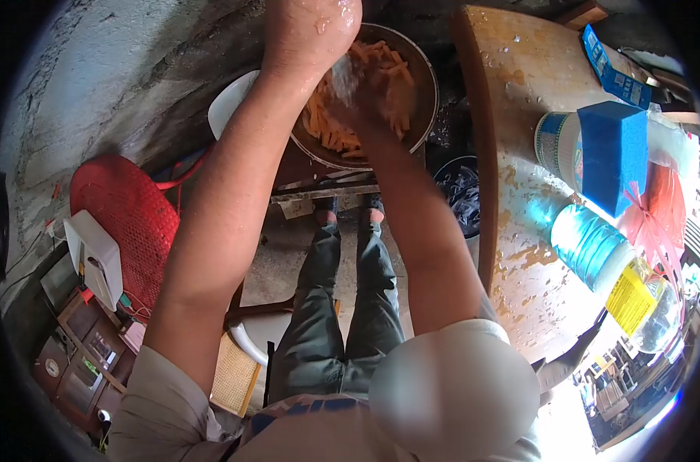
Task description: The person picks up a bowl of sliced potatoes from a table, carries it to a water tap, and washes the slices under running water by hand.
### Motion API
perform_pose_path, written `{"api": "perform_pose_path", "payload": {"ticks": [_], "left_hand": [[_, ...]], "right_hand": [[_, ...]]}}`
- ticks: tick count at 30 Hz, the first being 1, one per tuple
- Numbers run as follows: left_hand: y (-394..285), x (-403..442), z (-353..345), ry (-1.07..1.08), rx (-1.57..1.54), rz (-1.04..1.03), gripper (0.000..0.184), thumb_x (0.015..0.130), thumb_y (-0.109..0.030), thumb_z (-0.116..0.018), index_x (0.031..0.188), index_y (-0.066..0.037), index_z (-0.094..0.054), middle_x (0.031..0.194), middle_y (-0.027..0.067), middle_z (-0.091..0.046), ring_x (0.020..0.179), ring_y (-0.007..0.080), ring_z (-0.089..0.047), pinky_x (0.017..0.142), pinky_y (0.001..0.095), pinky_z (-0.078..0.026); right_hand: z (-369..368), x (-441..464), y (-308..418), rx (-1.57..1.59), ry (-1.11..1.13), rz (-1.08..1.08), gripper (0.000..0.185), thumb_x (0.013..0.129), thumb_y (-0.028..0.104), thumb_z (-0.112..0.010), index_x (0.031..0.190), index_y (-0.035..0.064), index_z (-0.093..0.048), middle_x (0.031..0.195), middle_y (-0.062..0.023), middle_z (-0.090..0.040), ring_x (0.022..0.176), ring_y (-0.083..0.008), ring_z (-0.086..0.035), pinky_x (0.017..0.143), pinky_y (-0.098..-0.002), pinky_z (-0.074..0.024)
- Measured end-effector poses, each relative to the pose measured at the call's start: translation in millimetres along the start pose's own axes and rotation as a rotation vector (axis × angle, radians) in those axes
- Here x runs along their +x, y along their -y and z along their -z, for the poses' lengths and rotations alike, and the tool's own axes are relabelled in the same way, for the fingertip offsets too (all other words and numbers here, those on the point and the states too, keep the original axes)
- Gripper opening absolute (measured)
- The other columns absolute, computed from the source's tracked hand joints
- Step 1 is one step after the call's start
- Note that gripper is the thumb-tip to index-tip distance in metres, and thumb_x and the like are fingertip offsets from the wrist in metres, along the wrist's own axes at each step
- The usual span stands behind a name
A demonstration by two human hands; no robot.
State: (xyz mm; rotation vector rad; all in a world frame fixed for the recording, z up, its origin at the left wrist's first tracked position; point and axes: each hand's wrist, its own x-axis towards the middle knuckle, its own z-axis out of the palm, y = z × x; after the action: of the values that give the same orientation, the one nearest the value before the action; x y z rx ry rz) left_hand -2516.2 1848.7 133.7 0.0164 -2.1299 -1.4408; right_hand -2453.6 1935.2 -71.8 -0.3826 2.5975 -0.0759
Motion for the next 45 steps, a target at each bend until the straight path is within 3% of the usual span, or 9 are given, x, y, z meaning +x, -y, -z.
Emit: {"api": "perform_pose_path", "payload": {"ticks": [5, 8, 13, 15, 16, 27, 38, 43, 45], "left_hand": [[16, 1, 14, 0.197, -0.242, -0.008, 0.019, 0.103, -0.013, -0.054, 0.111, 0.002, -0.044, 0.077, 0.0078, -0.048, 0.063, 0.0202, -0.051, 0.061, 0.0351, -0.045], [25, -26, 38, 0.046, -0.404, 0.014, 0.029, 0.099, -0.015, -0.063, 0.123, -0.001, -0.054, 0.110, 0.0077, -0.064, 0.101, 0.0137, -0.062, 0.090, 0.0329, -0.049], [108, -145, 32, 0.210, -0.240, 0.965, 0.040, 0.097, -0.029, -0.063, 0.127, -0.004, -0.055, 0.113, 0.0084, -0.062, 0.096, 0.0154, -0.057, 0.079, 0.0325, -0.048], [98, -155, 16, 0.177, -0.314, 1.166, 0.041, 0.097, -0.030, -0.063, 0.128, -0.005, -0.055, 0.113, 0.0089, -0.062, 0.097, 0.0153, -0.057, 0.077, 0.0336, -0.048], [94, -159, 7, 0.147, -0.384, 1.363, 0.042, 0.097, -0.031, -0.062, 0.129, -0.005, -0.055, 0.113, 0.0093, -0.061, 0.097, 0.0151, -0.057, 0.075, 0.0347, -0.048], [-4, -40, 48, -0.109, -0.368, 0.087, 0.048, 0.102, -0.023, -0.062, 0.138, 0.005, -0.047, 0.130, 0.0222, -0.059, 0.122, 0.0242, -0.057, 0.105, 0.0366, -0.044], [-45, -8, 57, 0.241, 0.150, 0.046, 0.059, 0.092, -0.016, -0.071, 0.141, 0.006, -0.049, 0.107, 0.0234, -0.069, 0.097, 0.0283, -0.071, 0.082, 0.0394, -0.056], [-17, -9, 60, 0.305, -0.095, 0.173, 0.062, 0.096, -0.019, -0.069, 0.147, 0.005, -0.043, 0.126, 0.0253, -0.062, 0.117, 0.0319, -0.063, 0.097, 0.0403, -0.052], [3, -27, 67, 0.280, -0.254, 0.131, 0.064, 0.097, -0.021, -0.068, 0.149, 0.004, -0.040, 0.135, 0.0263, -0.057, 0.127, 0.0338, -0.059, 0.104, 0.0417, -0.048]], "right_hand": [[-47, -39, -1, -0.063, -0.179, 0.205, 0.088, 0.091, 0.066, -0.052, 0.160, 0.0192, -0.024, 0.163, -0.0135, -0.026, 0.151, -0.0381, -0.019, 0.122, -0.0519, -0.0217], [-76, -7, -11, 0.437, -0.106, -0.016, 0.085, 0.093, 0.063, -0.051, 0.159, 0.0146, -0.028, 0.164, -0.0146, -0.024, 0.150, -0.0395, -0.021, 0.122, -0.0509, -0.0214], [-65, 5, -15, 0.477, -0.066, 0.108, 0.083, 0.091, 0.057, -0.057, 0.156, 0.0119, -0.033, 0.160, -0.0175, -0.032, 0.149, -0.0382, -0.025, 0.123, -0.0528, -0.0197], [-82, 9, -20, 0.144, -0.023, 0.241, 0.076, 0.091, 0.043, -0.063, 0.154, 0.0097, -0.037, 0.156, -0.0212, -0.038, 0.145, -0.0391, -0.033, 0.119, -0.0499, -0.0285], [-51, -16, -11, 0.622, -0.273, 0.118, 0.059, 0.092, 0.030, -0.065, 0.143, 0.0055, -0.051, 0.143, -0.0239, -0.051, 0.132, -0.0415, -0.049, 0.108, -0.0476, -0.0418], [-8, -45, 20, 2.097, -0.129, -0.453, 0.033, 0.103, 0.028, -0.048, 0.115, -0.0002, -0.061, 0.103, -0.0144, -0.064, 0.093, -0.0295, -0.064, 0.088, -0.0378, -0.0549], [13, -29, 33, 2.482, 0.000, -0.318, 0.037, 0.106, 0.030, -0.043, 0.132, 0.0059, -0.053, 0.121, -0.0090, -0.060, 0.101, -0.0220, -0.060, 0.087, -0.0377, -0.0519], [10, -41, 28, 2.257, -0.121, -0.359, 0.036, 0.104, 0.018, -0.046, 0.137, 0.0028, -0.050, 0.129, -0.0133, -0.060, 0.111, -0.0280, -0.063, 0.087, -0.0448, -0.0567], [2, -29, 24, 2.206, -0.167, -0.442, 0.035, 0.098, 0.010, -0.054, 0.129, -0.0064, -0.051, 0.116, -0.0168, -0.063, 0.089, -0.0248, -0.067, 0.062, -0.0323, -0.0579]]}}
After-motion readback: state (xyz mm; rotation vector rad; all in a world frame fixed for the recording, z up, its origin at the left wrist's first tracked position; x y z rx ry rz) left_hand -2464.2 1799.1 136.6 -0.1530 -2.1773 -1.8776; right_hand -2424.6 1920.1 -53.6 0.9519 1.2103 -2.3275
